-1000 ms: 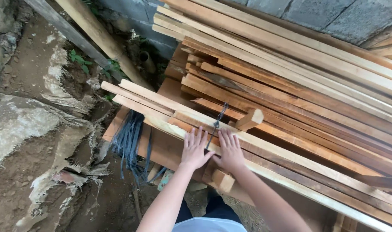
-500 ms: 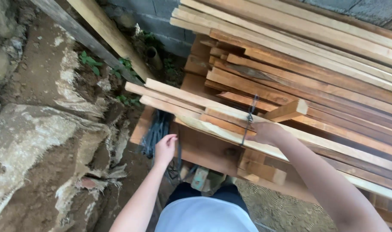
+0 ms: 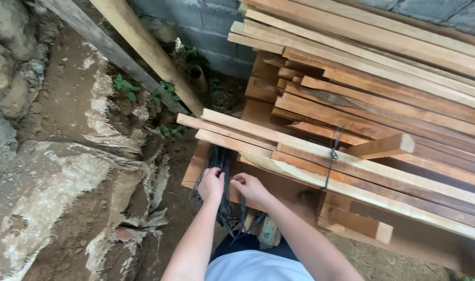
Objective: Organizing and bundling thin wooden strips together using wire ties.
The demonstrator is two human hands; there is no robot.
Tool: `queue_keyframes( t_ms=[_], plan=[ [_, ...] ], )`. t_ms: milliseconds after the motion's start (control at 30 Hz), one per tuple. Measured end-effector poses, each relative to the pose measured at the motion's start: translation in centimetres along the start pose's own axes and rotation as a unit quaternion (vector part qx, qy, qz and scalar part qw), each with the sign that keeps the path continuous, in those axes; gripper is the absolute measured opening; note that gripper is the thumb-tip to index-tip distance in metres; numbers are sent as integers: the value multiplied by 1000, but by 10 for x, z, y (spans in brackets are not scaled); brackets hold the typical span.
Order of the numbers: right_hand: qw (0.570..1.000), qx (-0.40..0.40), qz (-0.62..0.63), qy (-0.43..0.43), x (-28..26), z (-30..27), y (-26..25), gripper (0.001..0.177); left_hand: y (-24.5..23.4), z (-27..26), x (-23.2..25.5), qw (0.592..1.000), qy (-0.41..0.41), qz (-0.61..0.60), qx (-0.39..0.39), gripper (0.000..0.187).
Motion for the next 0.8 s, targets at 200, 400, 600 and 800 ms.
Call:
queue_keyframes(
  t_ms=[200, 400, 600, 800],
  plan=[
    [996, 82, 35, 24, 9, 20, 7, 33, -1, 11, -5, 999, 34, -26, -6, 17],
    [949, 130, 271, 91, 32, 57, 14, 48, 23, 5, -25, 965, 103, -141, -194, 22],
    [949, 141, 275, 64, 4, 46, 5, 33, 22, -9, -29, 936, 53, -167, -305, 30],
    [997, -64, -34, -25, -101, -20, -54, 30, 66, 28, -58, 946, 19, -237, -220, 20]
  ],
)
Point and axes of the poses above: each hand's wrist, its own z-axis towards the middle knuckle, its own y-axis out of the palm, x = y × z, the point moved 8 cm from there along z, towards the middle knuckle, and after that the axes turned 10 degrees about -y, right-handed, at the moved point
